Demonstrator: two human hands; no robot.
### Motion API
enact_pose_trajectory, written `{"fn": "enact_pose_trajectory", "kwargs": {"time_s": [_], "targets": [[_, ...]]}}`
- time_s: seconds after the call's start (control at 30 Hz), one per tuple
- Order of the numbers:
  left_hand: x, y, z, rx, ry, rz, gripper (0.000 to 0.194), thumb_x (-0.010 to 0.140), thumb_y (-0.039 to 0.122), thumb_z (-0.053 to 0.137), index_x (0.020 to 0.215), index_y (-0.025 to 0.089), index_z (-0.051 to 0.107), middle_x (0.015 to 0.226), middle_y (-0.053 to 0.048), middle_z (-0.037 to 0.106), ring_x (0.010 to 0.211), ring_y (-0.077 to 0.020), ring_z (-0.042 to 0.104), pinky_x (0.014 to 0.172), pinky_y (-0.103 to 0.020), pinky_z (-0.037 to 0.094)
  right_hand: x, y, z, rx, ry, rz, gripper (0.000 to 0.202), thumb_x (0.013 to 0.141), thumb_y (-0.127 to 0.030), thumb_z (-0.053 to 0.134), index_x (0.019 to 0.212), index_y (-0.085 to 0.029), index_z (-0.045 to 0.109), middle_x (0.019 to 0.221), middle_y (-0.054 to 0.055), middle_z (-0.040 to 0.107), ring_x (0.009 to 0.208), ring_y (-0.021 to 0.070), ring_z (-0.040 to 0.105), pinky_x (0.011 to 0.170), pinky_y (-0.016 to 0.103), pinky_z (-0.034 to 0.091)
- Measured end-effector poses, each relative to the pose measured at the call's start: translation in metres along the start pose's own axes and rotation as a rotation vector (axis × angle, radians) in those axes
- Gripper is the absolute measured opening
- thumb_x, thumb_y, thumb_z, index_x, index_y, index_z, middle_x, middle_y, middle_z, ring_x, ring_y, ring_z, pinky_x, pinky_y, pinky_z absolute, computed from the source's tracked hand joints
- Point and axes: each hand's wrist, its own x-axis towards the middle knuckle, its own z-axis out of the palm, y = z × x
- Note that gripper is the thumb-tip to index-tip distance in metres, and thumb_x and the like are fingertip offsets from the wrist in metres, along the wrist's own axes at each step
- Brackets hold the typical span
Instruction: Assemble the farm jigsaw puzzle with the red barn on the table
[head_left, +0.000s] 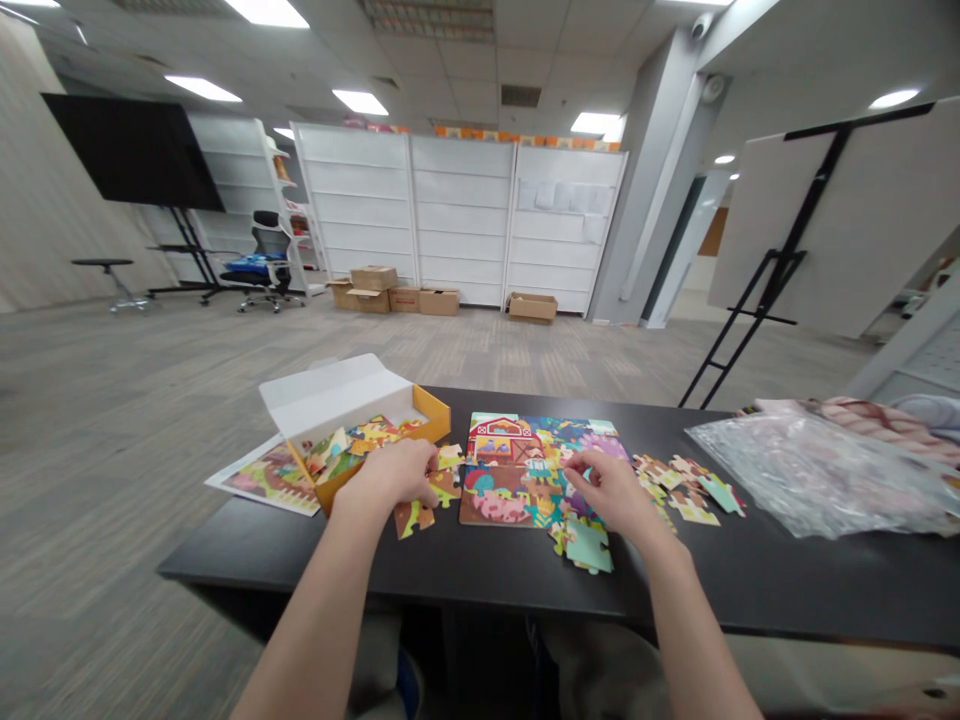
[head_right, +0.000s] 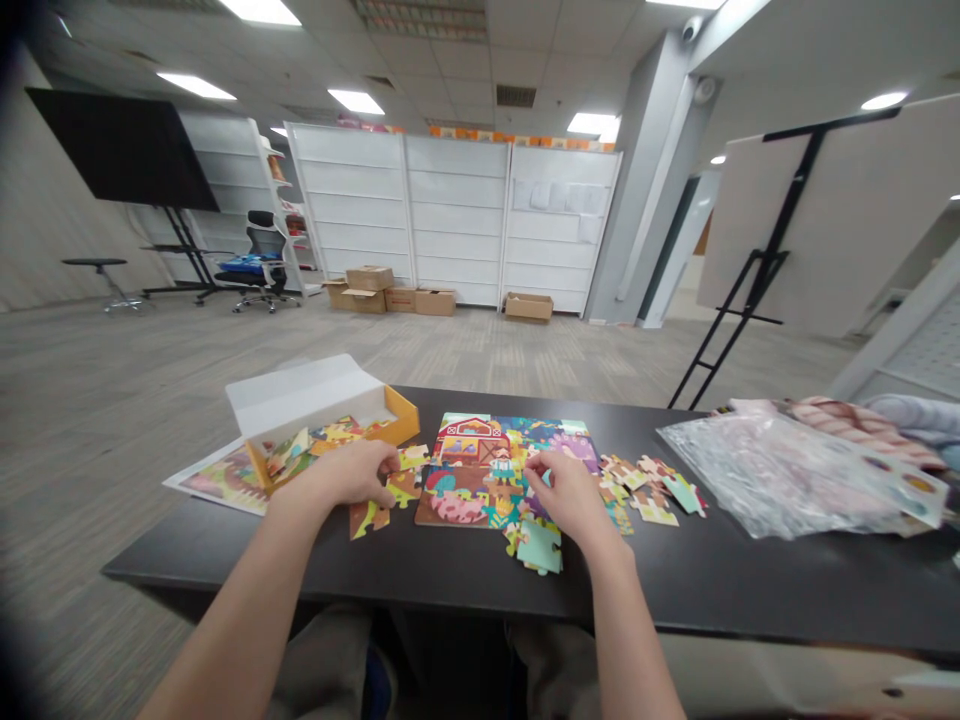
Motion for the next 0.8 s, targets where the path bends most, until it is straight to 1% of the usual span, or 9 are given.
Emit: {"fn": "enact_pose_trajectory", "kwargs": {"time_s": [0.17, 0.27, 0.4, 0.5, 0.57, 0.67, 0.73, 0.8], "targets": [[0.003, 0.004, 0.007, 0.023, 0.008, 0.012, 0.050, 0.056, 0.033, 0.083, 0.102, 0.025, 0.066, 0.112, -0.005, 0.073, 0.099, -0.0267, 0.069, 0.075, -0.031, 0.051, 0.000, -0.005, 0.003, 0.001, -0.026, -0.021, 0.015, 0.088, -0.027, 0.056, 0.084, -0.021, 0.068, 0.079, 0.002, 0.071, 0.063, 0.0155, 0.058, 0.061, 0.028, 0.040], [0.002, 0.004, 0.006, 0.031, -0.007, 0.013, 0.051, 0.057, 0.034, 0.081, 0.105, 0.024, 0.066, 0.114, -0.007, 0.073, 0.100, -0.0277, 0.069, 0.076, -0.032, 0.052, -0.001, -0.006, 0.003, 0.004, -0.040, -0.015, 0.014, 0.088, -0.026, 0.056, 0.084, -0.020, 0.068, 0.079, 0.002, 0.071, 0.063, 0.0154, 0.058, 0.061, 0.027, 0.040], [-0.009, -0.001, -0.006, 0.075, -0.040, -0.041, 0.052, 0.057, 0.034, 0.081, 0.107, 0.021, 0.069, 0.115, -0.011, 0.073, 0.104, -0.0308, 0.069, 0.081, -0.034, 0.052, -0.003, -0.005, 0.001, 0.009, -0.047, -0.005, 0.015, 0.088, -0.026, 0.056, 0.083, -0.020, 0.069, 0.078, 0.002, 0.071, 0.062, 0.0152, 0.058, 0.061, 0.027, 0.040], [-0.017, -0.001, -0.017, 0.106, 0.012, -0.060, 0.053, 0.061, 0.037, 0.080, 0.110, 0.020, 0.069, 0.117, -0.013, 0.072, 0.108, -0.0340, 0.067, 0.085, -0.039, 0.052, -0.002, -0.006, 0.001, -0.005, -0.046, 0.002, 0.015, 0.088, -0.026, 0.056, 0.083, -0.020, 0.069, 0.078, 0.002, 0.071, 0.062, 0.0150, 0.057, 0.062, 0.028, 0.040], [-0.018, 0.003, -0.018, 0.070, 0.081, 0.026, 0.052, 0.064, 0.033, 0.078, 0.114, 0.019, 0.068, 0.119, -0.012, 0.070, 0.111, -0.0326, 0.065, 0.090, -0.038, 0.051, -0.001, -0.007, 0.001, -0.010, -0.050, 0.004, 0.015, 0.088, -0.026, 0.056, 0.083, -0.020, 0.069, 0.078, 0.002, 0.071, 0.062, 0.0152, 0.058, 0.062, 0.028, 0.041], [-0.007, 0.014, -0.006, -0.096, 0.186, 0.277, 0.048, 0.070, 0.024, 0.074, 0.116, 0.018, 0.067, 0.119, -0.009, 0.068, 0.111, -0.0254, 0.064, 0.096, -0.031, 0.048, 0.000, -0.009, 0.003, -0.007, -0.064, -0.004, 0.015, 0.088, -0.025, 0.055, 0.083, -0.020, 0.069, 0.080, 0.003, 0.071, 0.066, 0.0160, 0.059, 0.063, 0.028, 0.042], [0.006, 0.021, 0.007, -0.199, 0.168, 0.374, 0.047, 0.069, 0.027, 0.077, 0.114, 0.018, 0.068, 0.118, -0.008, 0.067, 0.105, -0.0229, 0.065, 0.091, -0.028, 0.050, 0.000, -0.009, 0.005, -0.007, -0.068, -0.011, 0.015, 0.089, -0.026, 0.055, 0.084, -0.020, 0.069, 0.081, 0.003, 0.072, 0.067, 0.0166, 0.060, 0.065, 0.029, 0.042], [0.017, 0.025, 0.019, -0.220, 0.170, 0.401, 0.048, 0.068, 0.028, 0.079, 0.113, 0.017, 0.068, 0.119, -0.009, 0.064, 0.104, -0.0237, 0.065, 0.089, -0.028, 0.051, 0.000, -0.009, 0.006, -0.011, -0.069, -0.015, 0.016, 0.089, -0.026, 0.055, 0.084, -0.020, 0.068, 0.081, 0.003, 0.072, 0.066, 0.0166, 0.059, 0.064, 0.029, 0.043]]}}
